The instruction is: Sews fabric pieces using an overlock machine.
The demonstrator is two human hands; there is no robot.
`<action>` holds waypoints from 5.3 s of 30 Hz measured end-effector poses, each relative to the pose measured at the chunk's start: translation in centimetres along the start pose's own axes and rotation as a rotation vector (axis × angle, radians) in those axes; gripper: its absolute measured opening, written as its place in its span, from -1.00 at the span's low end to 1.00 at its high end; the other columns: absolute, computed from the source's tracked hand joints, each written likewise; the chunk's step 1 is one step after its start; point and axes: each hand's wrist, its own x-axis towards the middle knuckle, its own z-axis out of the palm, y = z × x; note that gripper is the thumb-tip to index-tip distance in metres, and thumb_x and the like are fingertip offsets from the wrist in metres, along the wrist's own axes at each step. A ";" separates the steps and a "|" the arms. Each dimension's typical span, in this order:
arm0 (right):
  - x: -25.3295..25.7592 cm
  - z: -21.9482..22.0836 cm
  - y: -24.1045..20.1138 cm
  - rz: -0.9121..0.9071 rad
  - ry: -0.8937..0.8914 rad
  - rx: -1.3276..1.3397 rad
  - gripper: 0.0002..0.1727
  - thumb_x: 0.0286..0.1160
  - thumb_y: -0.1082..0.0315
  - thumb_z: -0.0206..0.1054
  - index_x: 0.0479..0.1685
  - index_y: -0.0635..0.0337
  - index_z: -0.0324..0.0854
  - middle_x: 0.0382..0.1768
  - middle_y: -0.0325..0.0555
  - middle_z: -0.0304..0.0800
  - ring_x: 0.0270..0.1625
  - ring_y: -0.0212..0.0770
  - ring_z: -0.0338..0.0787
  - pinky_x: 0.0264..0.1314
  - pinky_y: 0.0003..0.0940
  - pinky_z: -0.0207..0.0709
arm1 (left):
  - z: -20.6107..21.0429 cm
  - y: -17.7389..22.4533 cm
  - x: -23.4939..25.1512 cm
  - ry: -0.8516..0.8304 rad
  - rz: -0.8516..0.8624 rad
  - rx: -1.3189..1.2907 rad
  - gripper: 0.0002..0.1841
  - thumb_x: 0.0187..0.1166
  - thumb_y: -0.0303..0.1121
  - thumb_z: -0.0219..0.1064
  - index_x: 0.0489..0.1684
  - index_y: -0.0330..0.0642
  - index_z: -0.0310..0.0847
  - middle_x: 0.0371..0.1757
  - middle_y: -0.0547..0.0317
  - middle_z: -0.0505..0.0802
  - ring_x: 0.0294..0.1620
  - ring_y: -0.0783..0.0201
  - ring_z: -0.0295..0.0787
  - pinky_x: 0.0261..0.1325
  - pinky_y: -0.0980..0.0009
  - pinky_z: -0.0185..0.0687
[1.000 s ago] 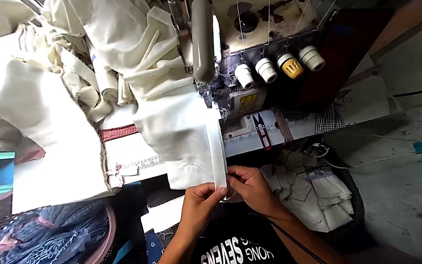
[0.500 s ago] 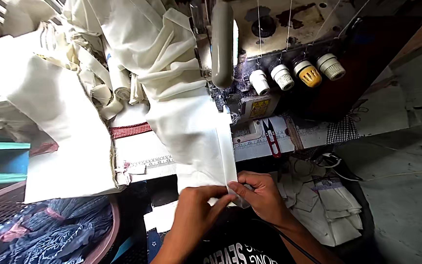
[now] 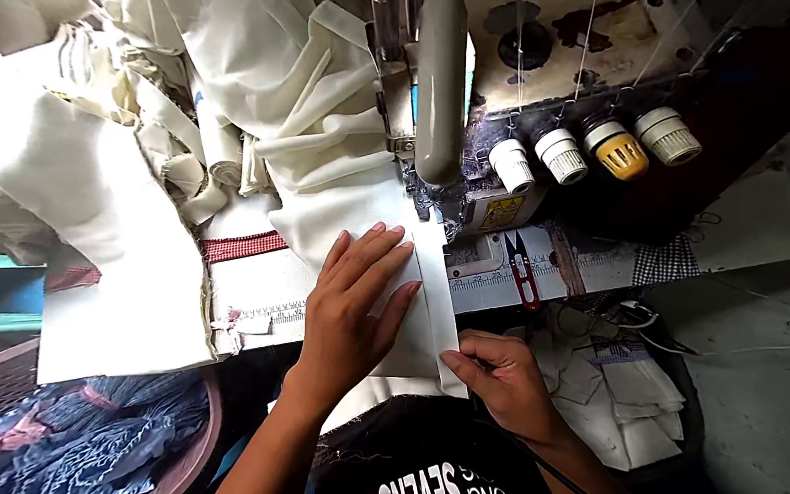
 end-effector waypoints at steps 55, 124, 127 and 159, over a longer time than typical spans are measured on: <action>-1.7 1.4 0.8 0.251 0.041 0.252 -0.77 0.53 0.58 0.34 0.11 0.42 0.71 -0.11 -0.06 0.91 -0.10 -0.35 0.90 0.04 -0.45 0.82 | 4.8 6.4 -11.9 -0.042 -0.861 -1.073 -0.90 0.53 -0.47 0.47 -0.25 -0.34 0.88 -0.32 0.03 0.95 -0.28 0.31 0.91 -0.05 0.37 0.85; 7.1 0.7 -0.3 -0.032 0.123 -0.138 -0.82 0.54 0.29 0.45 -0.26 0.26 0.81 -0.26 -0.20 0.85 -0.21 -0.46 0.82 -0.12 -0.57 0.75 | -1.0 1.3 2.7 0.084 -0.059 0.177 -0.78 0.60 -0.30 0.41 0.03 -0.21 0.83 0.14 0.01 0.87 0.25 0.11 0.77 0.26 0.16 0.68; 5.5 0.8 -0.6 -0.037 0.113 -0.162 -0.80 0.56 0.28 0.44 -0.29 0.25 0.79 -0.31 -0.22 0.82 -0.24 -0.50 0.79 -0.18 -0.61 0.72 | 1.3 2.1 -0.7 0.115 -0.094 0.145 -0.78 0.59 -0.26 0.44 0.03 -0.13 0.90 0.17 0.09 0.92 0.38 0.10 0.77 0.50 0.08 0.61; 8.8 1.4 -1.9 -0.083 0.262 -0.229 -0.87 0.45 0.34 0.49 -0.37 0.20 0.83 -0.40 -0.28 0.83 -0.34 -0.56 0.78 -0.26 -0.68 0.69 | 0.3 -0.7 3.9 -0.013 -0.022 0.171 -0.67 0.72 -0.24 0.27 0.27 -0.15 0.82 0.44 0.06 0.79 0.59 0.10 0.61 0.73 0.02 0.37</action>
